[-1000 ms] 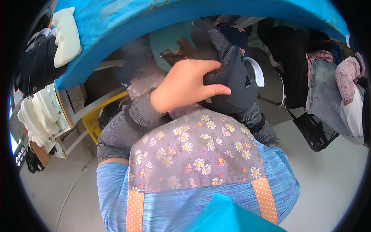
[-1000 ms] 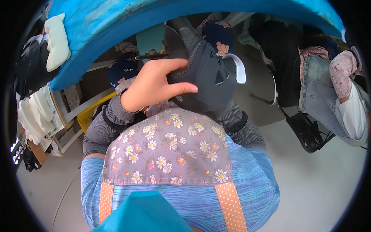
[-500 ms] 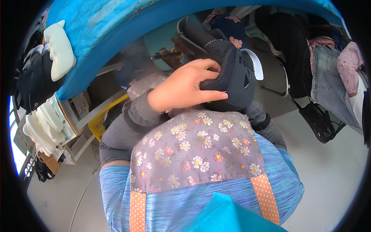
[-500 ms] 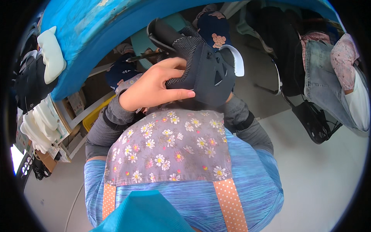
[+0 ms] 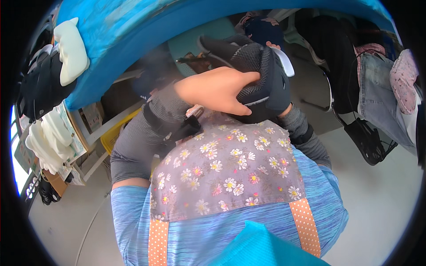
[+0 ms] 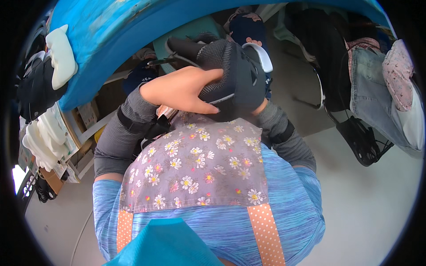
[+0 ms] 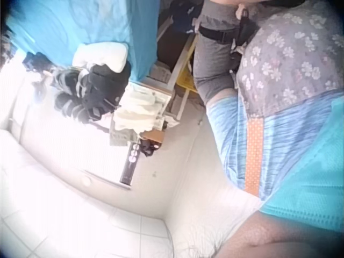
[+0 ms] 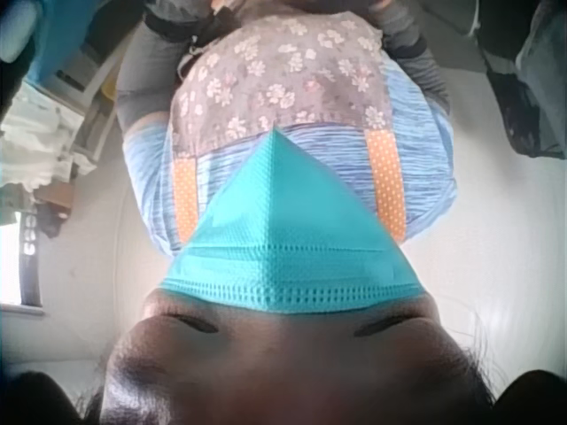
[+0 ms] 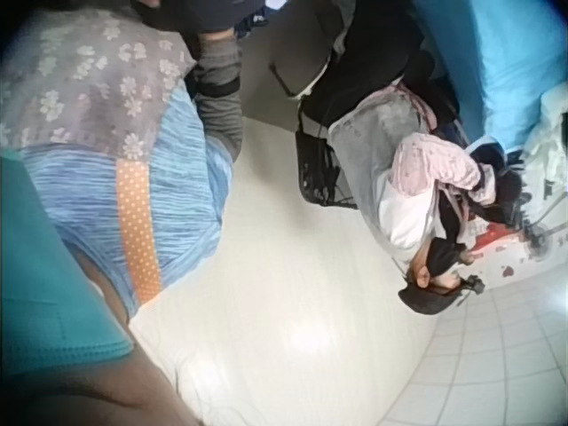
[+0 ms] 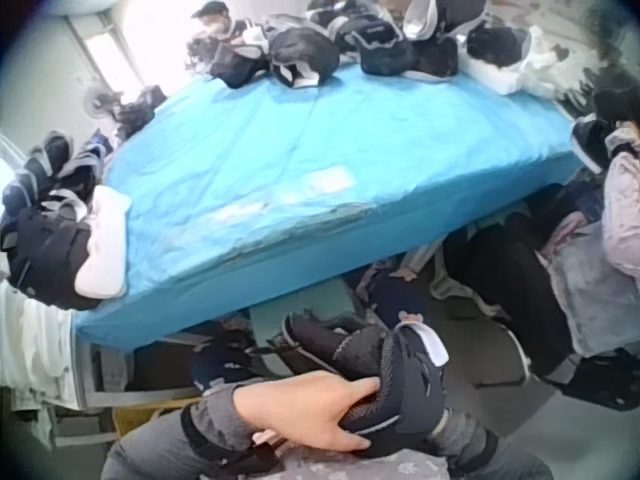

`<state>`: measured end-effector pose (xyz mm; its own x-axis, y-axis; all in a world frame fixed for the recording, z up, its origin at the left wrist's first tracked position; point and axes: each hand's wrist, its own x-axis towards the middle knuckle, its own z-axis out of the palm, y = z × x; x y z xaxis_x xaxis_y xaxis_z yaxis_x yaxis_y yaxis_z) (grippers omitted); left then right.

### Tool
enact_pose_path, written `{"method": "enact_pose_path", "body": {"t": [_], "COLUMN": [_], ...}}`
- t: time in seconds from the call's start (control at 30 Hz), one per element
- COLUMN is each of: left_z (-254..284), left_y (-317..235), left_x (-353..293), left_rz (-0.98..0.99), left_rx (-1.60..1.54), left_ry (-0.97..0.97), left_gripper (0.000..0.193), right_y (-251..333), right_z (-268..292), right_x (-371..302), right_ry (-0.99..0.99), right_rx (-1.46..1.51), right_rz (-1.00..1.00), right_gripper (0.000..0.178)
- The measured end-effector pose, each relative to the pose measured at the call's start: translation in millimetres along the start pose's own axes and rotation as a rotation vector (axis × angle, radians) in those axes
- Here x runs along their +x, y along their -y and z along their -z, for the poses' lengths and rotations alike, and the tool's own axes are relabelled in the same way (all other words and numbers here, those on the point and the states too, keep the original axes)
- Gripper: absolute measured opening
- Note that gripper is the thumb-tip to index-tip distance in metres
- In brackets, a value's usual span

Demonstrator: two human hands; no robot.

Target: The person handles a black shoe upper, turning it over to check the interior and tongue, and then picks up a white foam component from the table.

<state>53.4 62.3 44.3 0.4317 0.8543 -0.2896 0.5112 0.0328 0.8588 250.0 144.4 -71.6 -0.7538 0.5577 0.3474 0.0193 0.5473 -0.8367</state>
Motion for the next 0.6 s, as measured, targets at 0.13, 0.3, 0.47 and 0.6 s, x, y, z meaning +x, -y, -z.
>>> {"method": "enact_pose_path", "body": {"t": [0.13,0.3,0.47,0.6], "left_z": [2,-9,-11,-7], "left_y": [-6,4,12,17], "left_x": [8,0,-8,-9], "left_rz": [0.016,0.009,0.141,0.269], "left_rx": [-0.005,-0.09,-0.833,-1.083], "left_ry": [0.116,-0.093,-0.259,-0.494], "left_gripper": [0.065,0.064,0.046,0.04], "right_y": [-25,-23,27,44], "right_z": [7,11,18,18], "right_x": [-8,-15,-25,-17], "right_ry": [0.124,0.148,0.036,-0.076], "right_rx": [0.043,-0.095,0.437,1.291], "right_rz": [0.103,0.129,-0.421,-0.748], "right_gripper": [0.066,0.061,0.039,0.04]}}
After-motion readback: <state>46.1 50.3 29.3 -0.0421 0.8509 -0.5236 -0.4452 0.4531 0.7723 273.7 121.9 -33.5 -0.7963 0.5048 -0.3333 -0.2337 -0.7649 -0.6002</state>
